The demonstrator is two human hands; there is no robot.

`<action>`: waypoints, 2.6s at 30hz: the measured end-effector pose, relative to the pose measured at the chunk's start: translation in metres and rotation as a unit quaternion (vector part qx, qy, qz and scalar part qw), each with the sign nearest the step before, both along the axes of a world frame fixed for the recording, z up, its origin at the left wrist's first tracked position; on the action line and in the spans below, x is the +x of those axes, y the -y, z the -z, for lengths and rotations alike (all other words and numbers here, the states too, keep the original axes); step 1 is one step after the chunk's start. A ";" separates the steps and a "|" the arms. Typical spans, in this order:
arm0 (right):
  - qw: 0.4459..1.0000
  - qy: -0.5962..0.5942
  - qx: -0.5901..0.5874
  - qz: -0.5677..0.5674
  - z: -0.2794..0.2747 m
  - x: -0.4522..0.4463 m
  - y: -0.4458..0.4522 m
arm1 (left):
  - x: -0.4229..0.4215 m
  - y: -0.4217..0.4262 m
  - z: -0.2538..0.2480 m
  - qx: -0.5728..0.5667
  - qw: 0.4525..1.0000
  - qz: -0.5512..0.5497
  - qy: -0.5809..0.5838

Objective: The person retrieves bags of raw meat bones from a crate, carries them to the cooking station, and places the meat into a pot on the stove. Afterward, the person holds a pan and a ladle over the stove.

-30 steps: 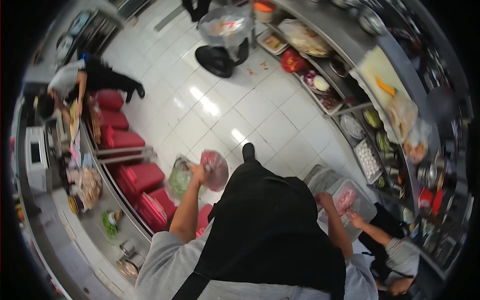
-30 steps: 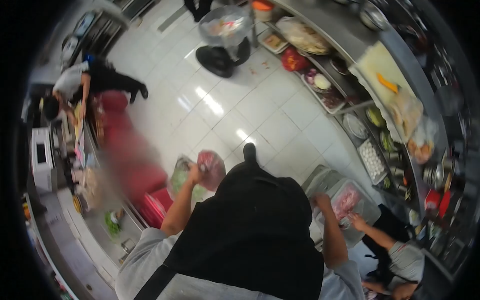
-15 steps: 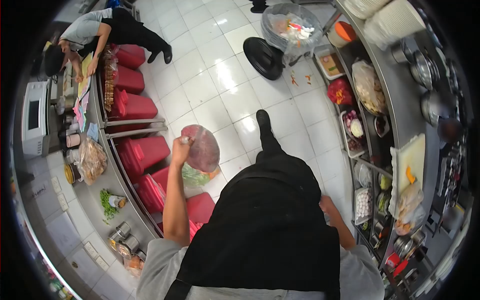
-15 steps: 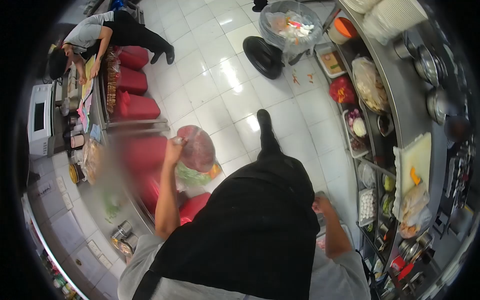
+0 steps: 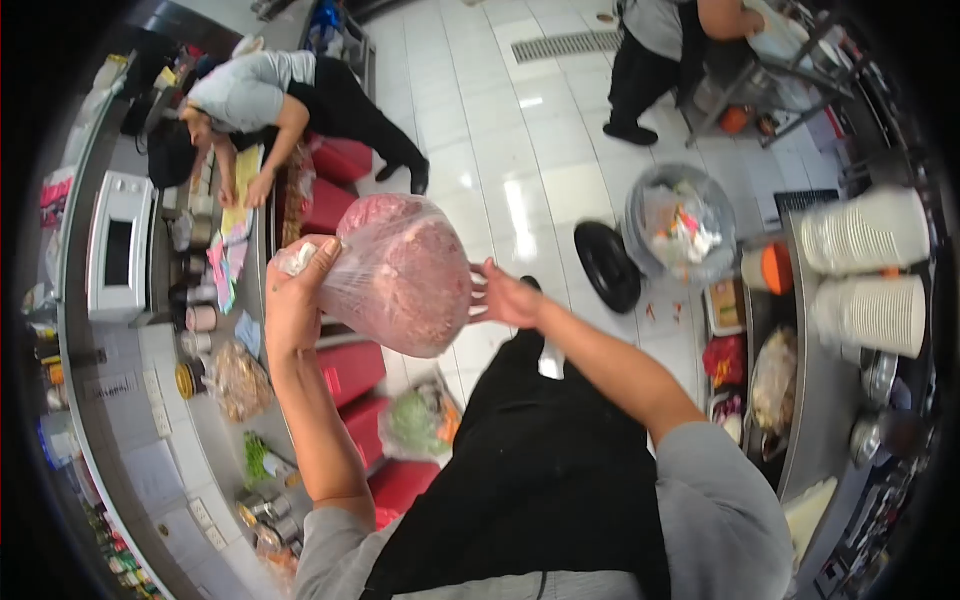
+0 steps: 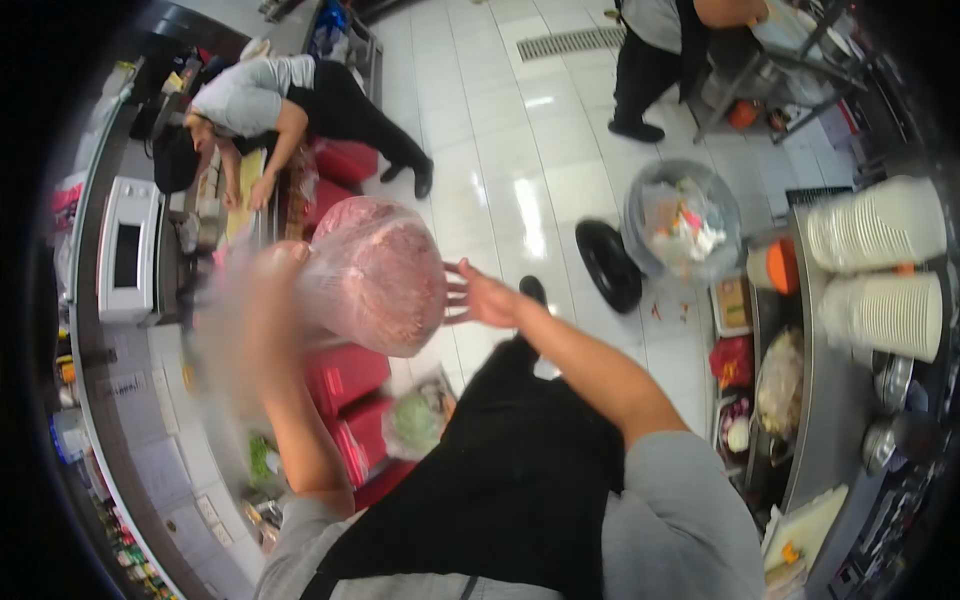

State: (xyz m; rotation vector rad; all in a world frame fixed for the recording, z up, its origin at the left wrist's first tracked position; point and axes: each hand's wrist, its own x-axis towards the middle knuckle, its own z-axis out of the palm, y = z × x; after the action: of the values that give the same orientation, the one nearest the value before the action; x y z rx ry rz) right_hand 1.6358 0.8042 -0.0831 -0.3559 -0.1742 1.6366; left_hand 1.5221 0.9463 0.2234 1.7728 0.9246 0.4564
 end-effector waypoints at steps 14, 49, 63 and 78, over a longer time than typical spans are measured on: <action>0.972 -0.017 0.049 0.228 -0.086 0.304 -0.221 | 0.331 -0.264 0.025 -0.111 0.981 0.123 0.103; 0.899 -0.025 0.018 0.436 -0.042 1.160 -0.630 | 1.271 -0.675 0.052 -0.239 0.896 0.339 0.160; 0.846 -0.010 0.040 0.532 -0.048 1.467 -0.675 | 1.661 -0.702 0.090 -0.294 0.840 0.429 0.152; 0.801 0.012 -0.229 0.553 0.041 1.699 -0.550 | 2.046 -0.724 0.075 -0.396 0.844 0.280 0.229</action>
State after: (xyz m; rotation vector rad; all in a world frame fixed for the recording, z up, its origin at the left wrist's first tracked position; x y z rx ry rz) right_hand 3.3350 1.3544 -0.1237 -0.6835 0.3791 0.4723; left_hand 3.5681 1.6698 0.1485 1.0094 0.1570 0.0682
